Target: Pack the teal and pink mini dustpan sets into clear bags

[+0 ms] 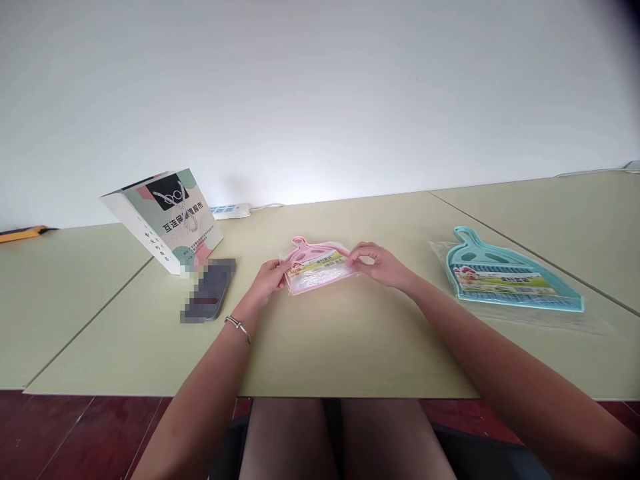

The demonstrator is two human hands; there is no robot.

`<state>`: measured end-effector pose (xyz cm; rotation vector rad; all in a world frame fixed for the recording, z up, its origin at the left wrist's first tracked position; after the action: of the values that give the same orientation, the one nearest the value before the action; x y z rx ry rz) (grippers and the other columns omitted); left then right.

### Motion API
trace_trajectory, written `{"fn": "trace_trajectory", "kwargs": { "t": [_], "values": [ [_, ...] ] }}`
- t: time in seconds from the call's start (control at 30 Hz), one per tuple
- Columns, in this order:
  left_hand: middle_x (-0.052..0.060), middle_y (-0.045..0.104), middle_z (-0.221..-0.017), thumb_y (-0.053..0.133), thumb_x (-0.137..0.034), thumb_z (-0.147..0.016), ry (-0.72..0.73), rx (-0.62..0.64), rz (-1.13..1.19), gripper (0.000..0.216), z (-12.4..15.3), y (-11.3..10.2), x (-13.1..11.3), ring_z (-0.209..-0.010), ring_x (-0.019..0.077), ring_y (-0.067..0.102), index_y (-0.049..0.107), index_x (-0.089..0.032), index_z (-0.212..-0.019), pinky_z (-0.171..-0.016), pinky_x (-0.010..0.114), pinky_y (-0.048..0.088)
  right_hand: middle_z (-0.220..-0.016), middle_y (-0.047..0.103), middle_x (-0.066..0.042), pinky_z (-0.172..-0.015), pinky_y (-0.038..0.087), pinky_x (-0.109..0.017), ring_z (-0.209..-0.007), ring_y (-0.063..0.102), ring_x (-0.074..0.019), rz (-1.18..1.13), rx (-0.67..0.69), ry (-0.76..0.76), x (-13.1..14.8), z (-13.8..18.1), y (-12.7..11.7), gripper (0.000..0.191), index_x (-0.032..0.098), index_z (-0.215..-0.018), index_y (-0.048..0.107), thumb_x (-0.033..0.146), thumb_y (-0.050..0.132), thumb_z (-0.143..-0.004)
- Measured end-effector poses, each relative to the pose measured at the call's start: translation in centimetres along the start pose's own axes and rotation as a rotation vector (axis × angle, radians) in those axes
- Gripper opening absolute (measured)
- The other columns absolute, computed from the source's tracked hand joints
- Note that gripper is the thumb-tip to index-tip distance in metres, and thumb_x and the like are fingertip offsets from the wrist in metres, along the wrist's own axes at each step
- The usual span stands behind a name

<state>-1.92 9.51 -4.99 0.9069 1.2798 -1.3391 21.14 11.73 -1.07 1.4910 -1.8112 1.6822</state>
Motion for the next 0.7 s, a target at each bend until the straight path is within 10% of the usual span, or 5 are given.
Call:
{"fn": "trace_trajectory", "kwargs": {
  "t": [0.13,0.37,0.5,0.7],
  "values": [
    [-0.004,0.057,-0.053,0.062,-0.035,-0.078,0.044,-0.082,0.077,0.024,0.4,0.2,-0.4,-0.043,0.0089,0.053,0.048,-0.017,-0.084,-0.044,0.02,0.039,-0.079,0.066,-0.005,-0.089,0.038,-0.039,-0.096,0.054,-0.0232,0.064,-0.091,-0.036,1.1,0.2,-1.4,0.027,0.021,-0.05,0.059,0.024,0.048,-0.075],
    [-0.007,0.064,-0.06,0.068,-0.041,-0.072,0.268,-0.004,0.2,0.069,2.3,1.9,-3.4,-0.046,0.0108,0.061,0.025,-0.024,-0.124,-0.05,0.022,0.049,-0.078,0.067,-0.002,-0.064,0.043,-0.028,-0.069,0.057,-0.0141,-0.494,-0.132,0.309,-1.7,0.4,1.5,0.029,0.02,-0.09,0.063,0.043,0.063,-0.073],
    [-0.006,0.063,-0.056,0.065,-0.051,-0.071,0.329,0.135,0.136,0.051,2.7,3.2,-4.0,-0.048,0.0134,0.064,0.038,-0.022,-0.104,-0.046,0.02,0.046,-0.086,0.07,-0.002,-0.068,0.049,-0.025,-0.072,0.062,-0.012,-0.914,-0.138,0.405,-2.5,0.6,2.8,0.024,0.021,-0.09,0.065,0.034,0.07,-0.071],
    [-0.004,0.057,-0.051,0.056,-0.044,-0.079,0.428,-0.145,0.078,0.028,1.7,0.1,-4.2,-0.038,0.0072,0.051,0.051,-0.018,-0.071,-0.038,0.018,0.032,-0.09,0.073,-0.005,-0.071,0.055,-0.024,-0.075,0.068,-0.0132,-0.958,-0.114,0.553,-2.5,1.3,3.0,0.009,0.019,-0.088,0.068,0.021,0.063,-0.081]
  ]
}}
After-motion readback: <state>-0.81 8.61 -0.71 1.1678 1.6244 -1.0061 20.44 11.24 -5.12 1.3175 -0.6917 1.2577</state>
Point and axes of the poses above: each hand's wrist, its own z-axis away from the middle knuckle, its own y-axis out of the palm, x = y × z, the point moved 9 cm from there along -z, towards the middle knuckle
